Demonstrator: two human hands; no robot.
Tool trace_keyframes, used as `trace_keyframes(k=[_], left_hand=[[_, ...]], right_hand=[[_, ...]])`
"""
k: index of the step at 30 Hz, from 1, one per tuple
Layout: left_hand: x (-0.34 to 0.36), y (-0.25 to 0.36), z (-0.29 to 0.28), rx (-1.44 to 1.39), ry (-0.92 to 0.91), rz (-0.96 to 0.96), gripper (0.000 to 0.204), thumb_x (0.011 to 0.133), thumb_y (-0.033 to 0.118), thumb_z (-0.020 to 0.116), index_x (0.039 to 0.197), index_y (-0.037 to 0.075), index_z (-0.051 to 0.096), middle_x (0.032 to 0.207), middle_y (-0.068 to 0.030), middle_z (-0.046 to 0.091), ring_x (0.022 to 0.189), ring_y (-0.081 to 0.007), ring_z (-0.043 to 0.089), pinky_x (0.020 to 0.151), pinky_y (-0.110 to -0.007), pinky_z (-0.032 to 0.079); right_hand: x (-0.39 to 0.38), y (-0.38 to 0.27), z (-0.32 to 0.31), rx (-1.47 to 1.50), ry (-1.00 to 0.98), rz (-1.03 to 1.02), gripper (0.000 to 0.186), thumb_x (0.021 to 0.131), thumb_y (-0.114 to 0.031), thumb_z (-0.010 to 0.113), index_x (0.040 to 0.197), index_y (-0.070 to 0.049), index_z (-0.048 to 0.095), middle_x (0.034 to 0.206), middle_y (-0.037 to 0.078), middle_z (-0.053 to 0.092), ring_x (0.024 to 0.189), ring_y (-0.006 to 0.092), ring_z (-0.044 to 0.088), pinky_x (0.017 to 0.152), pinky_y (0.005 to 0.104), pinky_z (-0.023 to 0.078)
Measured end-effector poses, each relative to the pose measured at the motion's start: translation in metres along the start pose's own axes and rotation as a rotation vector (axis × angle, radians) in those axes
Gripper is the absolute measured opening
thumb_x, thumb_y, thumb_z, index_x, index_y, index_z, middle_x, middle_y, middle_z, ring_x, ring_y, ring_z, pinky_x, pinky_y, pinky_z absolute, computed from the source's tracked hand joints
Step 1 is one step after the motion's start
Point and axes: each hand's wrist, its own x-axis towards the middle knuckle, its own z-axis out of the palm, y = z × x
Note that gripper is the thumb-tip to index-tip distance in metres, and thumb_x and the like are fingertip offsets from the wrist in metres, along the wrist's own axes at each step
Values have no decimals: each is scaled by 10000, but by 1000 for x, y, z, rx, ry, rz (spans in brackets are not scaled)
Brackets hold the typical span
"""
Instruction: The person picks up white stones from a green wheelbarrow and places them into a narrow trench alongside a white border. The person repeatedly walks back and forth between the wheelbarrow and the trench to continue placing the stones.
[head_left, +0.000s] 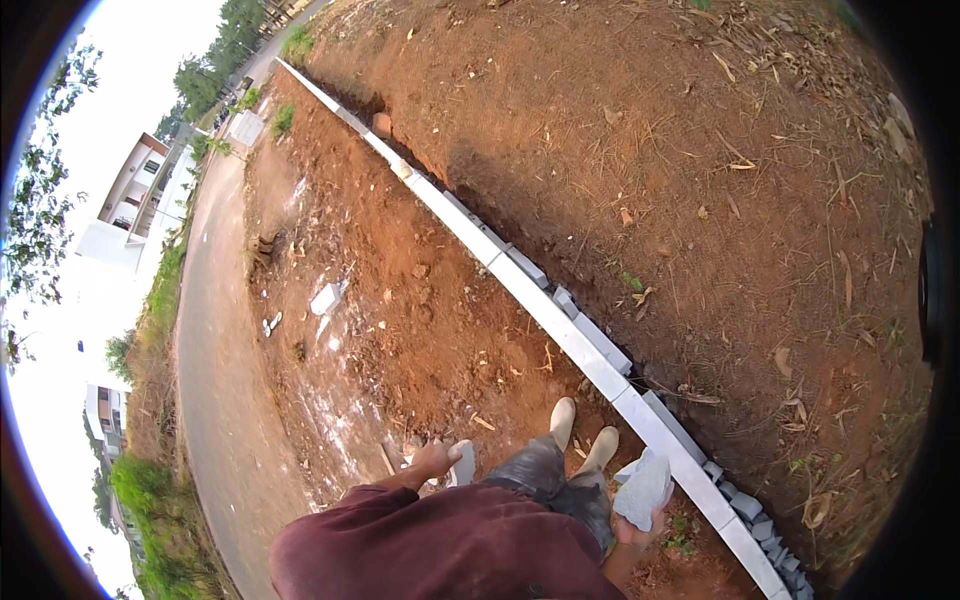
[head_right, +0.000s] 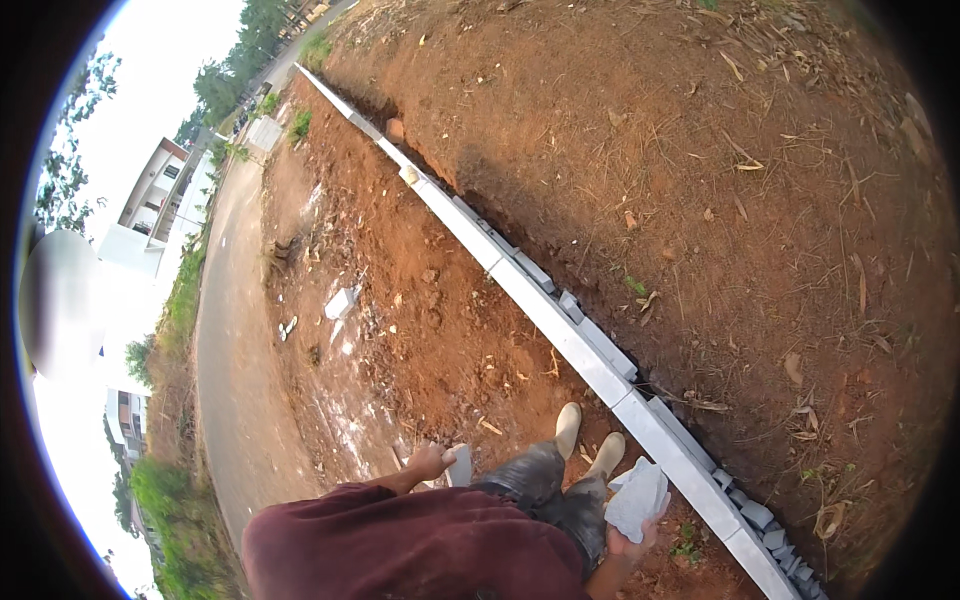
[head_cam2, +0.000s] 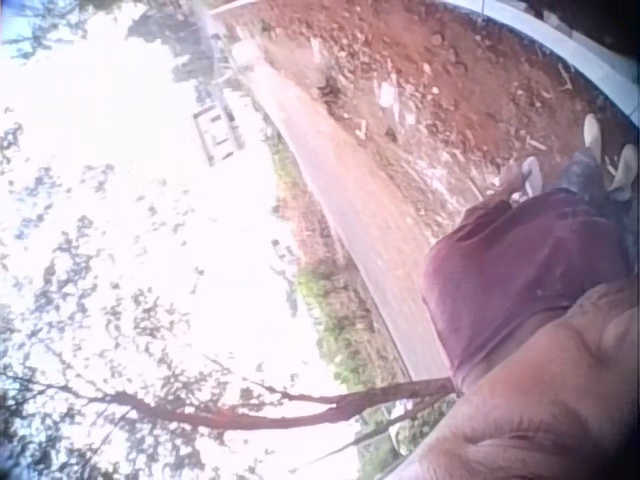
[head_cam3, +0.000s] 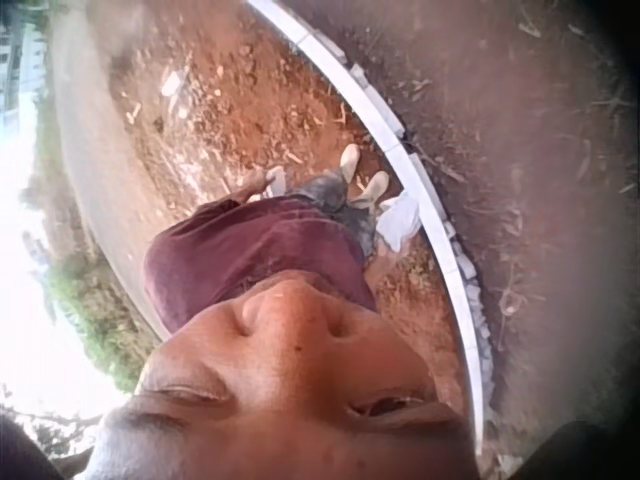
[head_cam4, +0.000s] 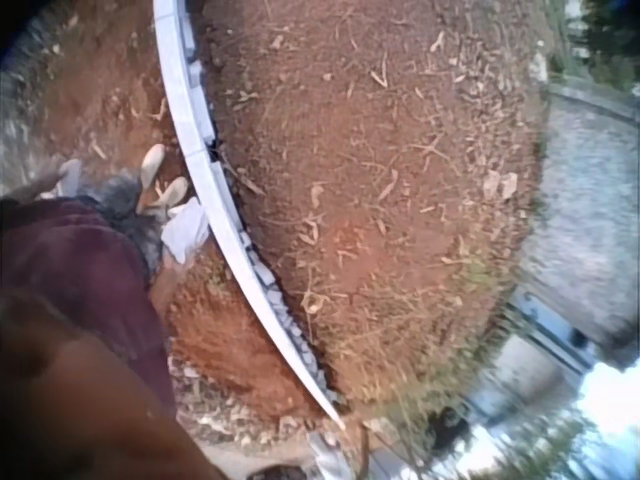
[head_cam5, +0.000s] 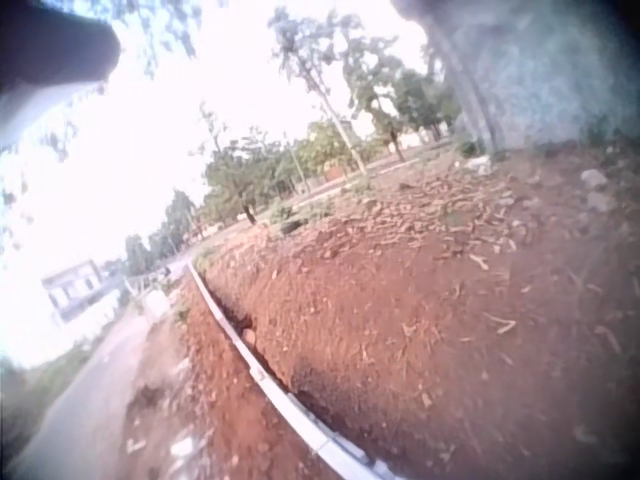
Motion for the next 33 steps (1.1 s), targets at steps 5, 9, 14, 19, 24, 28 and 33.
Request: trace_keyframes(k=[5, 9, 14, 19, 24, 28, 33], left_hand=[[25, 45, -29, 244, -85, 115, 554, 942, 534, 550, 1117, 36, 719, 1092, -255, 711, 1064, -407, 678, 905, -528, 513], [80, 130, 14, 312, -42, 313, 555, 943, 535, 549, 1113, 34, 720, 1087, -256, 711, 1062, -409, 678, 902, -528, 513], [105, 255, 29, 488, -20, 660, 558, 945, 536, 548, 1108, 31, 720, 1080, -256, 712, 1058, -412, 678, 899, -528, 514], [82, 318, 49, 554, -70, 830, 560, 946, 537, 547, 1102, 28, 721, 1074, -257, 712, 1054, -414, 678, 896, -528, 514], [66, 361, 73, 584, -80, 893, 563, 948, 539, 545, 1097, 26, 721, 1068, -258, 712, 1051, -417, 678, 893, -529, 514], [49, 386, 99, 630, -102, 953, 565, 949, 540, 544, 1093, 23, 722, 1063, -259, 713, 1048, -419, 678, 890, -529, 515], [39, 397, 108, 648, -111, 982, 567, 950, 541, 543, 1087, 21, 722, 1057, -260, 713, 1045, -421, 678, 887, -529, 515]], right_hand=[[-11, -13, 3, 92, -39, -172, 898, 754, -203, 701, 1560, -289, 316, 1512, 124, 431, 1333, 426, 465, 888, 712, 514], [-8, -41, -16, 154, 48, -184, 915, 776, -21, 687, 1567, -276, 306, 1514, 130, 447, 1342, 350, 480, 1118, 513, 383], [-44, -44, -33, 317, 38, -339, 942, 772, -25, 729, 1547, -316, 280, 1497, 132, 426, 1335, 355, 473, 1020, 587, 465], [-77, -22, -70, 416, 30, -501, 1006, 748, -17, 729, 1560, -322, 218, 1516, 172, 385, 1361, 430, 453, 1063, 644, 442], [-87, -29, -72, 436, 73, -504, 955, 757, -11, 705, 1543, -286, 236, 1514, 163, 369, 1398, 410, 410, 1121, 634, 385], [-98, -37, -73, 402, 78, -542, 980, 735, -46, 750, 1555, -192, 233, 1534, 165, 379, 1420, 376, 406, 1169, 580, 363], [-99, -49, -69, 377, 72, -496, 933, 767, -45, 744, 1545, -246, 271, 1537, 143, 374, 1412, 382, 406, 1143, 596, 373]])
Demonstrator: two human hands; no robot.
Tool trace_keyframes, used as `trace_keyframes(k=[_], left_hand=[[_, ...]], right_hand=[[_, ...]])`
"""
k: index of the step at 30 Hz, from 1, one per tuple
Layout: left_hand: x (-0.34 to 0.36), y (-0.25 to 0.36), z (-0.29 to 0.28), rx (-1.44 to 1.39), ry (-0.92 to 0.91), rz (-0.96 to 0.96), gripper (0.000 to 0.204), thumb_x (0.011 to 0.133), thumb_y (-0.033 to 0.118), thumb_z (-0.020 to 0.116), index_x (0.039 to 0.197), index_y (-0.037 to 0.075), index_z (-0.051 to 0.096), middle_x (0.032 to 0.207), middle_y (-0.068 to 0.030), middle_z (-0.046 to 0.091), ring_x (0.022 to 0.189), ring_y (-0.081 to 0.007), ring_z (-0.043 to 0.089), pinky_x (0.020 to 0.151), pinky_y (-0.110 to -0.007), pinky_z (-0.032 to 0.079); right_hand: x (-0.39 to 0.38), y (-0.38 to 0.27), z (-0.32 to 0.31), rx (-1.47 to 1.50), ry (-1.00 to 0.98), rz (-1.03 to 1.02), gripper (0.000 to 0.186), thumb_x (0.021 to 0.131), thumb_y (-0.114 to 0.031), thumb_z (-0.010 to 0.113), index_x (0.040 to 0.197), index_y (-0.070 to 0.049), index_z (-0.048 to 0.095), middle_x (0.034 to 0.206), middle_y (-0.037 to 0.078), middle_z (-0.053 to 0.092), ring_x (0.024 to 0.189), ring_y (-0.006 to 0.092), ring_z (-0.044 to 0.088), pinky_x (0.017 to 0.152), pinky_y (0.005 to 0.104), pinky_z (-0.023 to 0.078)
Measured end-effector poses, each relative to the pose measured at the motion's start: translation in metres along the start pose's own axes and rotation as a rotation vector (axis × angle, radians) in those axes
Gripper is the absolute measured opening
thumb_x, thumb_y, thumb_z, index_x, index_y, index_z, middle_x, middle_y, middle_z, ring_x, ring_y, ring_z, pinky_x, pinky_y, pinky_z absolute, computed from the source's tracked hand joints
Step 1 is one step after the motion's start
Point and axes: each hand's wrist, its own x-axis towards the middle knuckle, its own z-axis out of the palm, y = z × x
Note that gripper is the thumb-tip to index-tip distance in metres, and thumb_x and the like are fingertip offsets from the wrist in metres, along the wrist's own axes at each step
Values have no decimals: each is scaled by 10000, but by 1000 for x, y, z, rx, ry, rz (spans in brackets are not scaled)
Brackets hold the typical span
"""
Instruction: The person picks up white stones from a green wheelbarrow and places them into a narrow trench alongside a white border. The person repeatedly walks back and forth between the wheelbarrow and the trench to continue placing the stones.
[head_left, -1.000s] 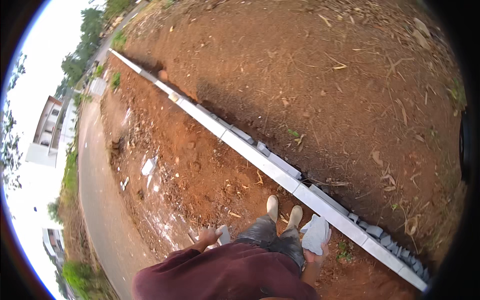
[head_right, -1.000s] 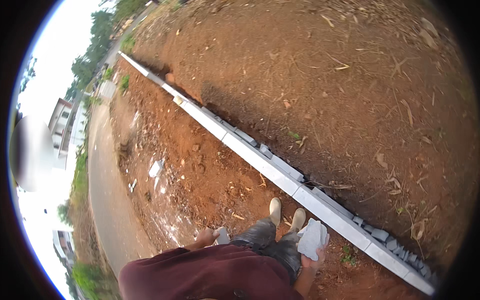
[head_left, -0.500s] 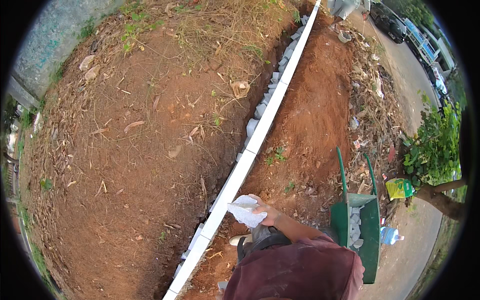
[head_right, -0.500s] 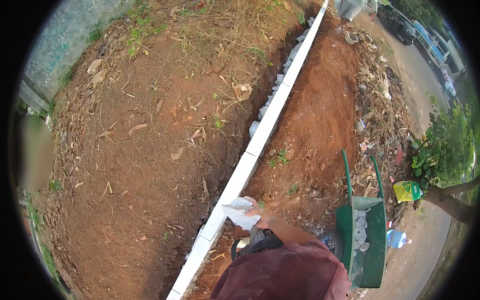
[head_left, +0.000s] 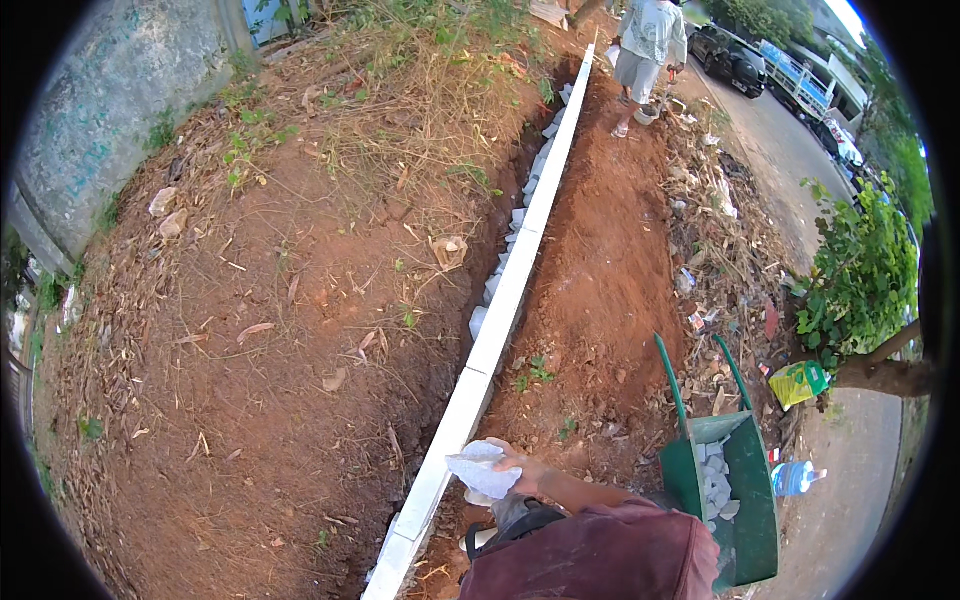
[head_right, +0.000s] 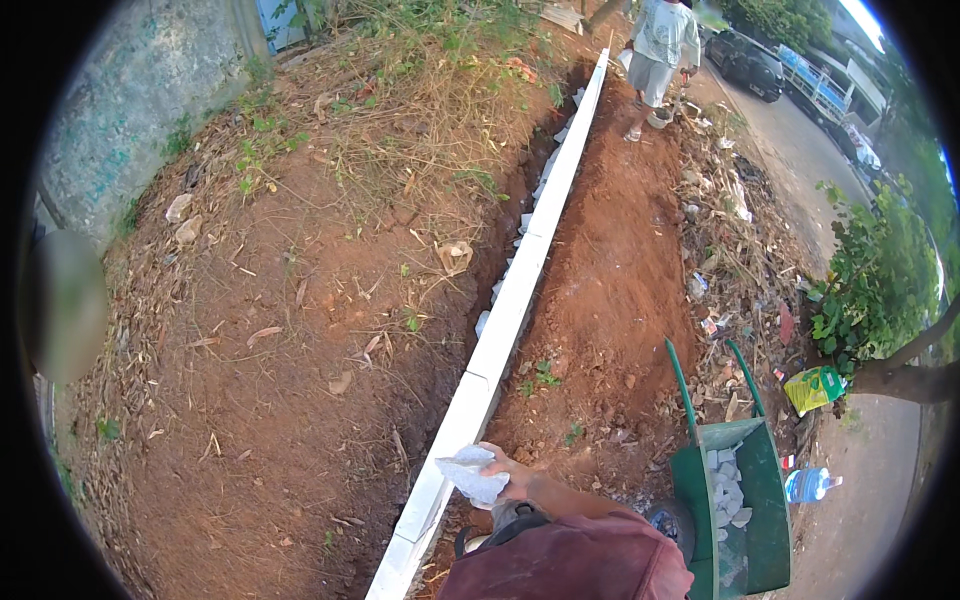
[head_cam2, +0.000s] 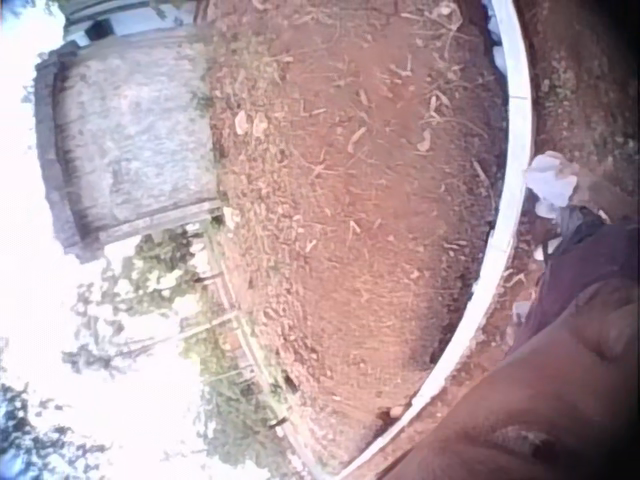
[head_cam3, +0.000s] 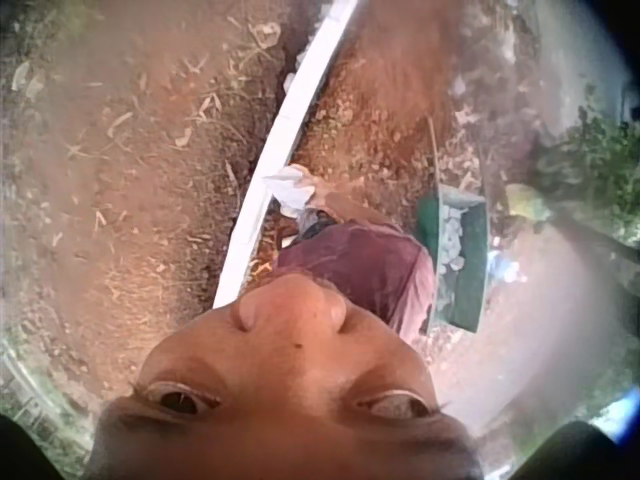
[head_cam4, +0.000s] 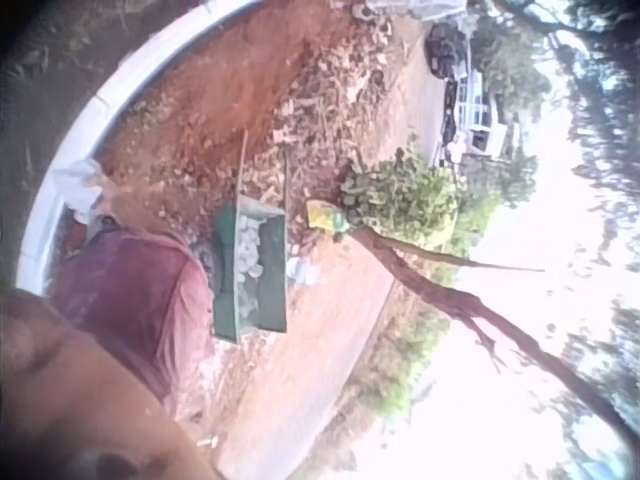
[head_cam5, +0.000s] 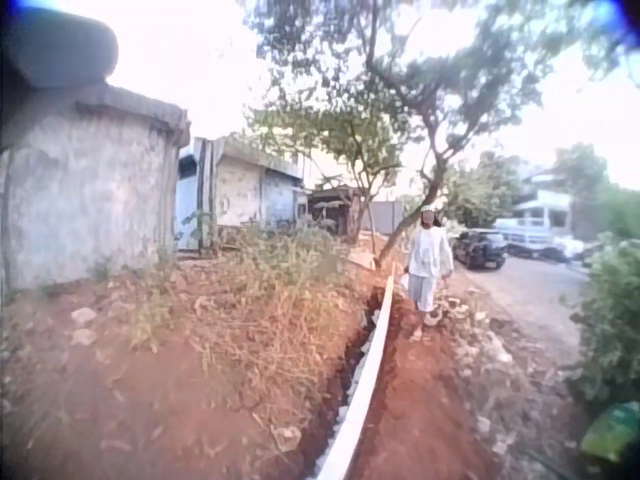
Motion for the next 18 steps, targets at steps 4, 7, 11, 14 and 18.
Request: trace_keyframes(k=[4, 7, 11, 14, 18], left_hand=[[-1, -2, -1, -10, 4, -4, 570, 951, 542, 542, 1083, 18, 723, 1052, -261, 713, 1042, -424, 678, 884, -529, 516], [-4, -9, 1, -18, 6, -23, 571, 952, 543, 541, 1080, 17, 723, 1049, -261, 714, 1040, -425, 678, 882, -529, 516], [-7, -19, 4, -38, 5, -55, 574, 954, 544, 541, 1076, 14, 723, 1044, -262, 714, 1037, -427, 678, 879, -530, 516], [-11, -25, 6, -55, 5, -82, 575, 954, 545, 540, 1073, 13, 724, 1040, -263, 714, 1035, -429, 679, 877, -530, 516], [-16, -33, 9, -72, 5, -105, 578, 956, 546, 539, 1068, 10, 724, 1035, -263, 715, 1032, -431, 679, 875, -530, 517]], right_hand=[[14, 7, -7, -19, 7, 61, 925, 788, -26, 731, 1541, -311, 276, 1549, 126, 355, 1408, 382, 395, 1116, 608, 382], [21, 12, -8, -63, -52, 100, 993, 795, -57, 732, 1571, -340, 182, 1530, 135, 351, 1380, 394, 416, 996, 664, 446], [31, 19, -4, -87, -42, 153, 995, 795, -64, 737, 1566, -360, 182, 1535, 136, 345, 1375, 412, 414, 970, 689, 446], [38, 26, -4, -99, -68, 173, 994, 795, -74, 742, 1560, -377, 186, 1535, 137, 343, 1367, 426, 415, 949, 701, 451], [55, 33, -11, -144, -94, 222, 986, 796, -87, 748, 1556, -384, 193, 1531, 136, 347, 1345, 432, 426, 928, 696, 462]])
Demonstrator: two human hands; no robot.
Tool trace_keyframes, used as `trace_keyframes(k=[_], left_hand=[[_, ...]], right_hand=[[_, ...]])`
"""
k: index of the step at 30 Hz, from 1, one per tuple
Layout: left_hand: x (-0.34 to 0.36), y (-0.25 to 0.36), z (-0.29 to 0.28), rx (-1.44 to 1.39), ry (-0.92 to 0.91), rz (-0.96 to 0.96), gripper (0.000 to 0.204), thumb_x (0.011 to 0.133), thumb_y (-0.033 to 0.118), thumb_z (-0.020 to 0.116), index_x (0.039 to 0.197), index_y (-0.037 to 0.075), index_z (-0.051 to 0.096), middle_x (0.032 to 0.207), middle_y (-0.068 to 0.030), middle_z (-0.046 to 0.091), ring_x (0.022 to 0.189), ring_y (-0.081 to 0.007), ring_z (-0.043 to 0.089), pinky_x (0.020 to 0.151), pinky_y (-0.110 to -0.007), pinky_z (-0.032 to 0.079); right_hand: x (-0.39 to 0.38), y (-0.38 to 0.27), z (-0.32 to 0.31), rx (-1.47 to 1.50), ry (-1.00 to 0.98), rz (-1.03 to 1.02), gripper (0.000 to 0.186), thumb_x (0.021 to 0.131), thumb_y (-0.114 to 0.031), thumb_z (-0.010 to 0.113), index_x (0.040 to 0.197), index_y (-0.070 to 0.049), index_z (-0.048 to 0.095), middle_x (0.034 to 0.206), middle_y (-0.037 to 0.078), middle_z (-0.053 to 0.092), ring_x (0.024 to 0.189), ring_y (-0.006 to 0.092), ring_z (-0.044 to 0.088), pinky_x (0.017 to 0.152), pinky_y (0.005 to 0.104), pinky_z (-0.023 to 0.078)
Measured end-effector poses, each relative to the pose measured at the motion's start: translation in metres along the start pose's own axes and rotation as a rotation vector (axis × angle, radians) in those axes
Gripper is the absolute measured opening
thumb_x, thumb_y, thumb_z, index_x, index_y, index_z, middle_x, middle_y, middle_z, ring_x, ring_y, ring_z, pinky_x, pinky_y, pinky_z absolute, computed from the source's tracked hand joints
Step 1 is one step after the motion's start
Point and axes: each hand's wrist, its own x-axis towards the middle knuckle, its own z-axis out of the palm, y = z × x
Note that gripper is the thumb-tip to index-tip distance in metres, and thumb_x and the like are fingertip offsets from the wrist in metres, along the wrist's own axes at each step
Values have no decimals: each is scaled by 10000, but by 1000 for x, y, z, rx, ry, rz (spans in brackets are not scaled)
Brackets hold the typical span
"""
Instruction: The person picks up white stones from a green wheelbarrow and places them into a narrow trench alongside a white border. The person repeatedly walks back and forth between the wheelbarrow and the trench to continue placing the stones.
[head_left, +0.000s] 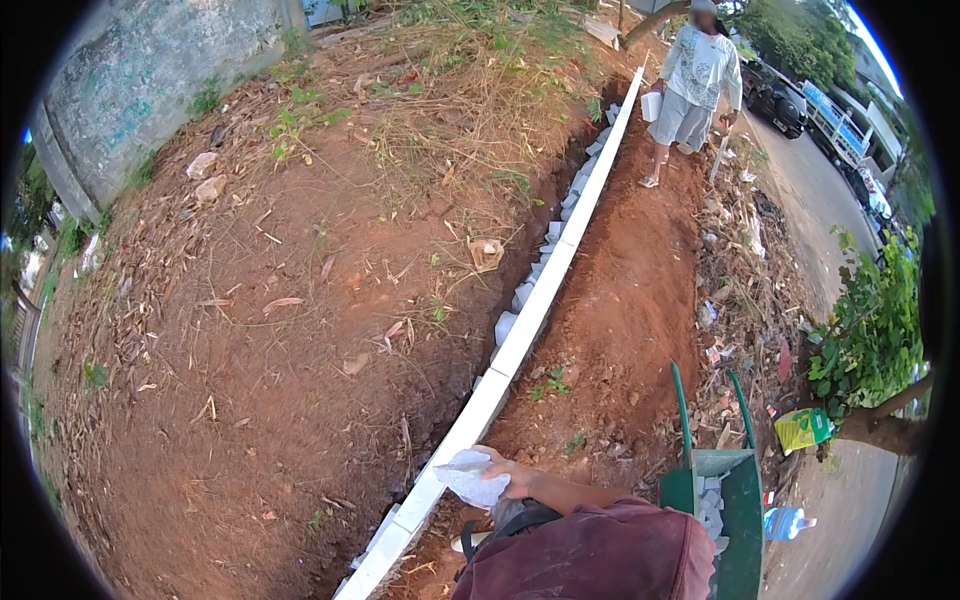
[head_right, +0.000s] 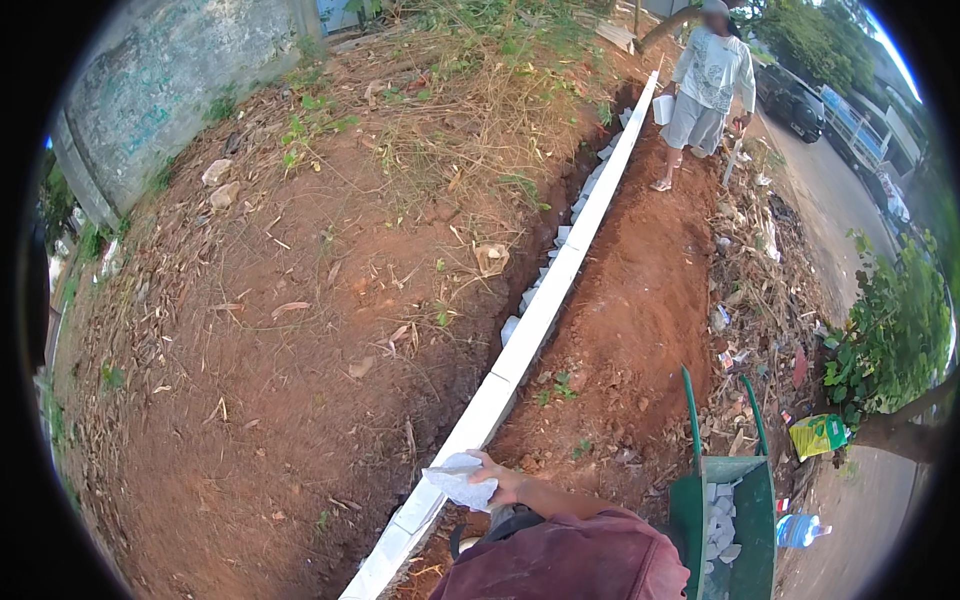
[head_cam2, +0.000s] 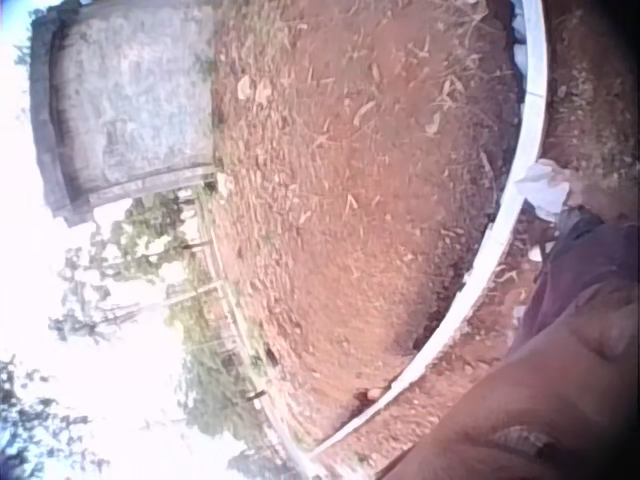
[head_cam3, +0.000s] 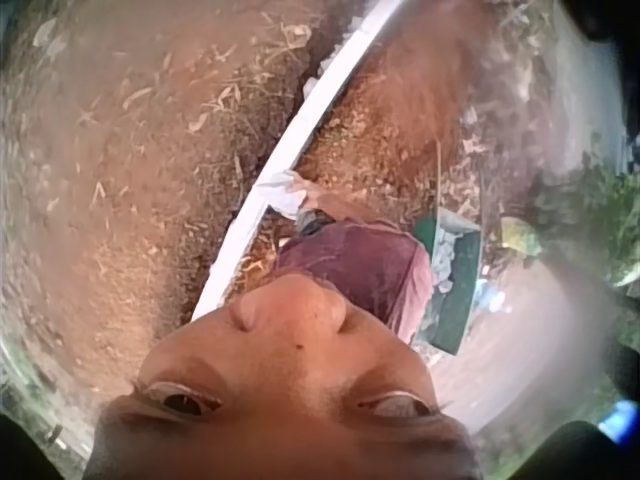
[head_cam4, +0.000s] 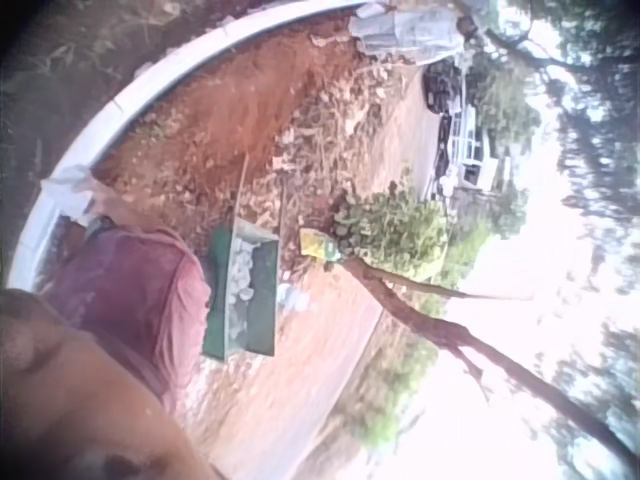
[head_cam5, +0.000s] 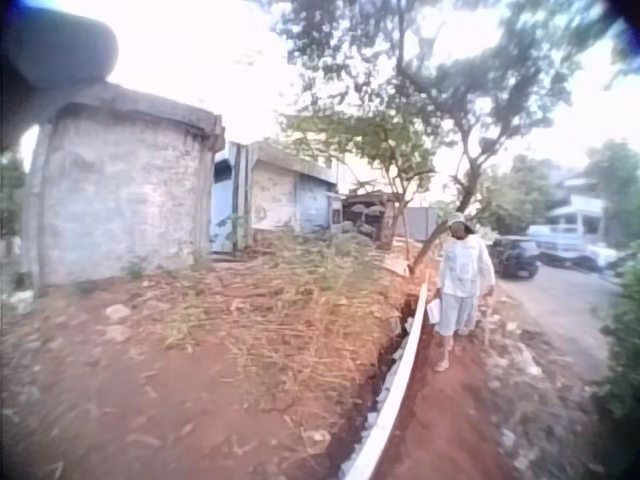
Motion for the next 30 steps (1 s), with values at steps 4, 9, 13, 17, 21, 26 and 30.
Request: trace_keyframes(k=[4, 9, 13, 17, 21, 26, 30], left_hand=[[-4, -11, 1, -13, 6, -26, 580, 957, 547, 538, 1064, 8, 725, 1030, -264, 715, 1029, -433, 679, 872, -530, 517], [-14, -23, 7, -36, 1, -62, 584, 958, 548, 537, 1059, 5, 725, 1024, -265, 715, 1025, -436, 679, 869, -530, 518], [-23, -33, 13, -53, 4, -99, 586, 959, 549, 536, 1055, 3, 726, 1019, -266, 716, 1023, -438, 679, 866, -530, 518], [-29, -42, 17, -68, 10, -131, 589, 961, 550, 535, 1051, 1, 726, 1014, -267, 716, 1020, -440, 679, 863, -531, 518], [-39, -53, 24, -73, 12, -164, 592, 962, 552, 534, 1046, -1, 726, 1009, -267, 716, 1017, -442, 679, 861, -531, 519], [-56, -70, 33, -84, 16, -202, 595, 963, 553, 533, 1041, -4, 727, 1003, -268, 717, 1013, -445, 679, 857, -531, 519], [-75, -88, 41, -100, 31, -249, 598, 964, 554, 532, 1037, -7, 727, 998, -269, 717, 1011, -447, 679, 855, -531, 519]], right_hand=[[12, 1, 2, -18, -59, -5, 972, 803, -97, 746, 1552, -393, 202, 1527, 137, 348, 1315, 434, 444, 898, 688, 476], [20, 3, -6, -24, -70, -1, 963, 805, -104, 742, 1548, -402, 207, 1521, 133, 354, 1303, 433, 460, 869, 687, 488], [20, 3, -11, -19, -67, -9, 965, 801, -101, 742, 1549, -389, 204, 1515, 135, 364, 1296, 432, 471, 861, 684, 494], [18, 3, -6, -29, -24, 5, 973, 797, -95, 741, 1551, -378, 196, 1512, 145, 371, 1279, 440, 488, 848, 684, 500], [13, 1, 2, -18, -28, -3, 973, 795, -94, 741, 1551, -371, 195, 1515, 154, 366, 1273, 456, 493, 834, 691, 508], [10, -1, -1, 40, -37, -30, 952, 797, -102, 731, 1548, -350, 201, 1517, 164, 369, 1285, 467, 490, 838, 703, 521], [6, -29, 26, 124, -64, -207, 966, 763, -132, 741, 1552, -277, 203, 1516, 163, 380, 1312, 450, 482, 871, 720, 517]])
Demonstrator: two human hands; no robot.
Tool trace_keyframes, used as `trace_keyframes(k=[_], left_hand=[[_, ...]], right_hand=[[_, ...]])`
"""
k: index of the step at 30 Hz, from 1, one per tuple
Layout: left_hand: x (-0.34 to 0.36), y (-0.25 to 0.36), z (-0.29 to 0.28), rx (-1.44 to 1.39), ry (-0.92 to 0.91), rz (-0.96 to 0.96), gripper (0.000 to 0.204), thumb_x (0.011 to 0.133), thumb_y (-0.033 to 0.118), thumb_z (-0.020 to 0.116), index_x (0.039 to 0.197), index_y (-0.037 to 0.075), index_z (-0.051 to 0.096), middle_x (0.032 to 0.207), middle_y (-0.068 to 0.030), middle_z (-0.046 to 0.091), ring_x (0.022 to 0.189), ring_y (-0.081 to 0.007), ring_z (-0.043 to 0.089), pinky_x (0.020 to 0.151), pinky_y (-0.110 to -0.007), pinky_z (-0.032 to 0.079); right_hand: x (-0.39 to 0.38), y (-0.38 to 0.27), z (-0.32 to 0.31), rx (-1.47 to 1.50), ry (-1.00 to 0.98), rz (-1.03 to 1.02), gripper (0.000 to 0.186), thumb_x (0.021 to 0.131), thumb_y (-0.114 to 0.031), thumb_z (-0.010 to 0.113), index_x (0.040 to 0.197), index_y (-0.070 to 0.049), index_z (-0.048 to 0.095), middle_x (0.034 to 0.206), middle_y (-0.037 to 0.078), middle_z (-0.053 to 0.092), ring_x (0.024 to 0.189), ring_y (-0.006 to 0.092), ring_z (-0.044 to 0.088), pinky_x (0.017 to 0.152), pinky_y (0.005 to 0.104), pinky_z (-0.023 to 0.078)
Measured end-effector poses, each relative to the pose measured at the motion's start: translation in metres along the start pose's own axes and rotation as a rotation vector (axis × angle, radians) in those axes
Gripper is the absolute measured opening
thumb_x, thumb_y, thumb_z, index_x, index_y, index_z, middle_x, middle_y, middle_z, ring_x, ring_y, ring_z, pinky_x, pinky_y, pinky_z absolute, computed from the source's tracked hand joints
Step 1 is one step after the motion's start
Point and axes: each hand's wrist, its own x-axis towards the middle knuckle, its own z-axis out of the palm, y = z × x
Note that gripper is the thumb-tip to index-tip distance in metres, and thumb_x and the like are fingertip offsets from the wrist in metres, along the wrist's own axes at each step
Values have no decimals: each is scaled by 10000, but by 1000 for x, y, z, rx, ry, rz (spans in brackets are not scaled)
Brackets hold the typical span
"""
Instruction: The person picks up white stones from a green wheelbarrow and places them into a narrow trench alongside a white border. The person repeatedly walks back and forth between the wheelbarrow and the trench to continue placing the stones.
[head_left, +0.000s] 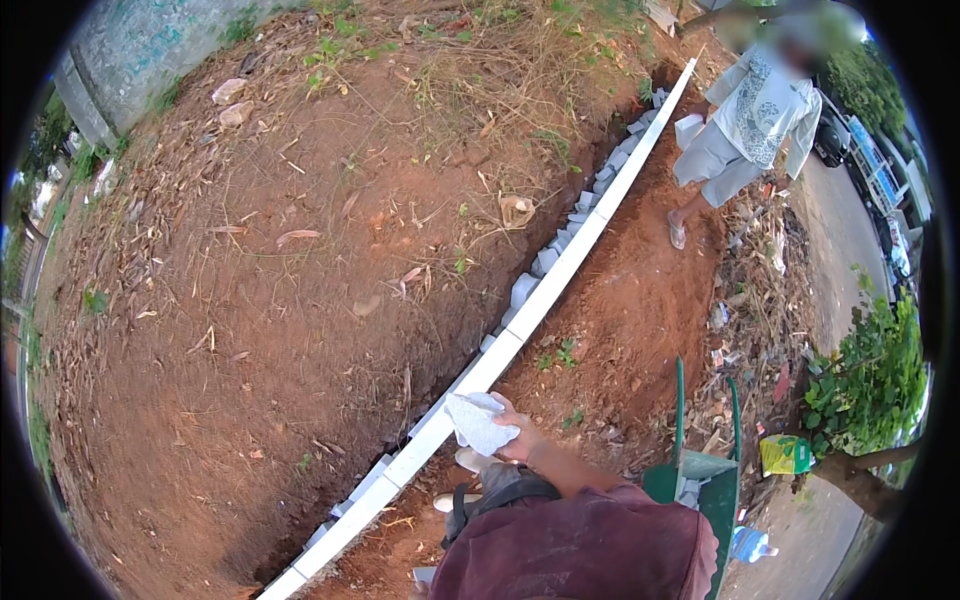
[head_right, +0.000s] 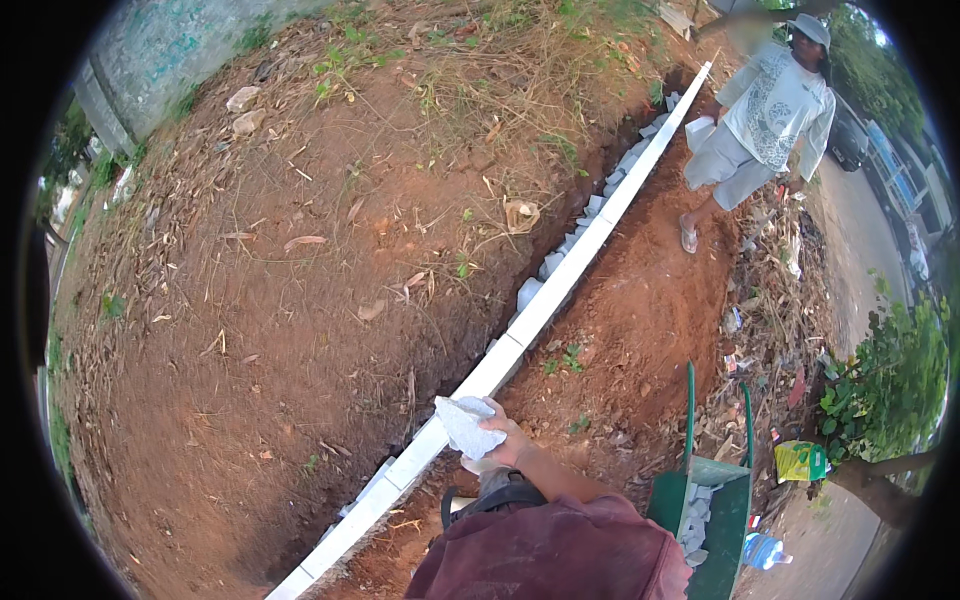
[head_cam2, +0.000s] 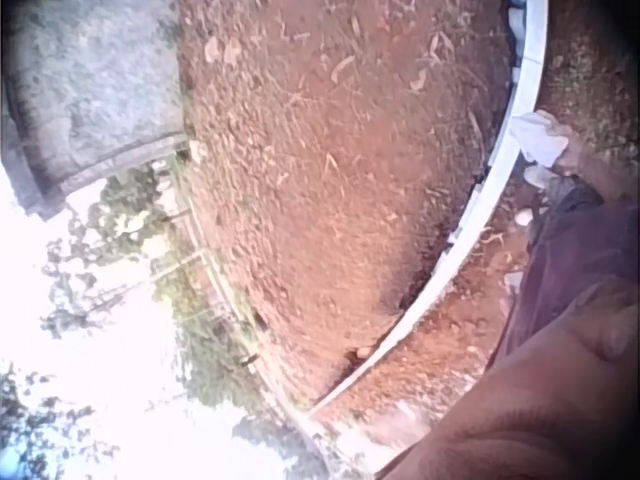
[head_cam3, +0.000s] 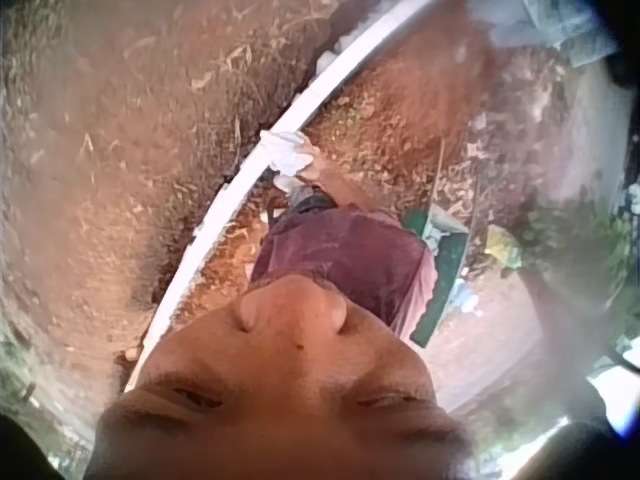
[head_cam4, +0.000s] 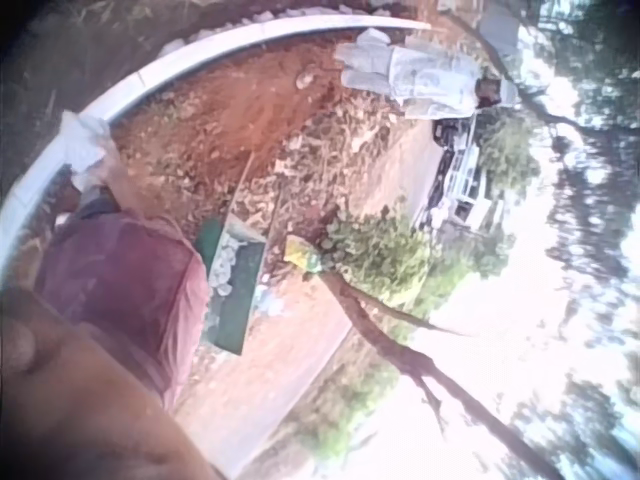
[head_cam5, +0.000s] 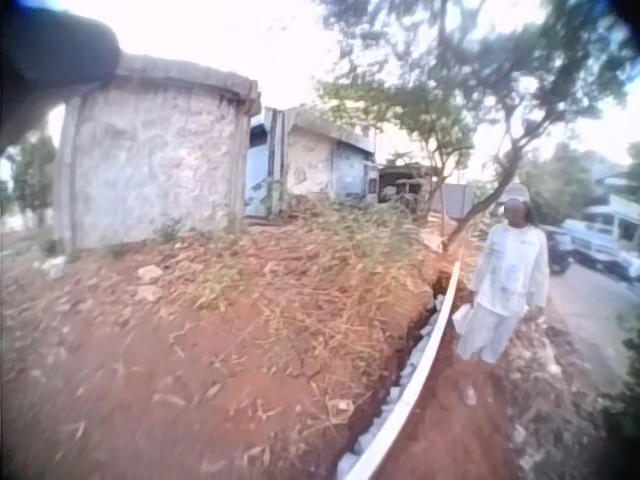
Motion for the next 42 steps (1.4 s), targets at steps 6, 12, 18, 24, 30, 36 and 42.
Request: trace_keyframes(k=[6, 12, 18, 24, 30, 36, 42], left_hand=[[-29, -47, 4, -17, 2, -72, 603, 966, 556, 530, 1031, -10, 728, 991, -270, 718, 1006, -450, 680, 851, -531, 520], [-42, -106, 6, 0, -17, -74, 607, 968, 557, 529, 1024, -13, 729, 983, -271, 718, 1002, -453, 680, 847, -532, 520], [-32, -156, -14, 4, -20, -42, 612, 970, 559, 527, 1018, -17, 729, 976, -272, 718, 998, -456, 680, 843, -532, 521], [20, -152, -57, 51, -31, 75, 617, 972, 560, 526, 1012, -20, 730, 969, -273, 719, 994, -459, 680, 839, -532, 522], [69, -92, -106, 196, -79, 280, 593, 974, 553, 530, 1015, -8, 716, 969, -242, 732, 958, -427, 695, 832, -515, 540], [96, 1, -120, 138, -113, 425, 565, 998, 486, 535, 968, -59, 681, 729, -172, 724, 635, -320, 718, 614, -433, 605], [102, 140, -96, 66, -62, 496, 530, 1006, 454, 517, 960, -42, 699, 754, -203, 713, 665, -337, 715, 628, -451, 588]], right_hand=[[21, -163, 85, -156, 125, -566, 1052, 695, -177, 783, 1550, -249, 173, 1479, 158, 426, 1324, 429, 484, 890, 706, 527], [-19, -339, 176, -467, 22, -1137, 982, 734, -201, 797, 1510, -170, 196, 1387, 160, 462, 1205, 419, 546, 817, 703, 534], [-52, -248, 193, -544, 3, -1104, 1041, 739, -220, 767, 1553, -174, 120, 1432, 162, 410, 1236, 388, 538, 856, 640, 567], [-89, -54, 111, -189, 300, -726, 1157, 698, -214, 815, 1579, -227, 65, 1464, 178, 400, 1291, 434, 505, 852, 673, 558], [-128, 57, 51, 45, 469, -552, 1107, 711, -183, 791, 1573, -306, 106, 1512, 166, 377, 1311, 441, 479, 900, 726, 490], [-151, 36, 36, 142, 542, -638, 1087, 703, -187, 788, 1562, -342, 139, 1507, 165, 375, 1275, 454, 501, 820, 709, 523], [-143, -36, -8, 177, 526, -685, 1049, 693, -190, 774, 1554, -338, 194, 1515, 156, 373, 1301, 452, 479, 832, 711, 520]])
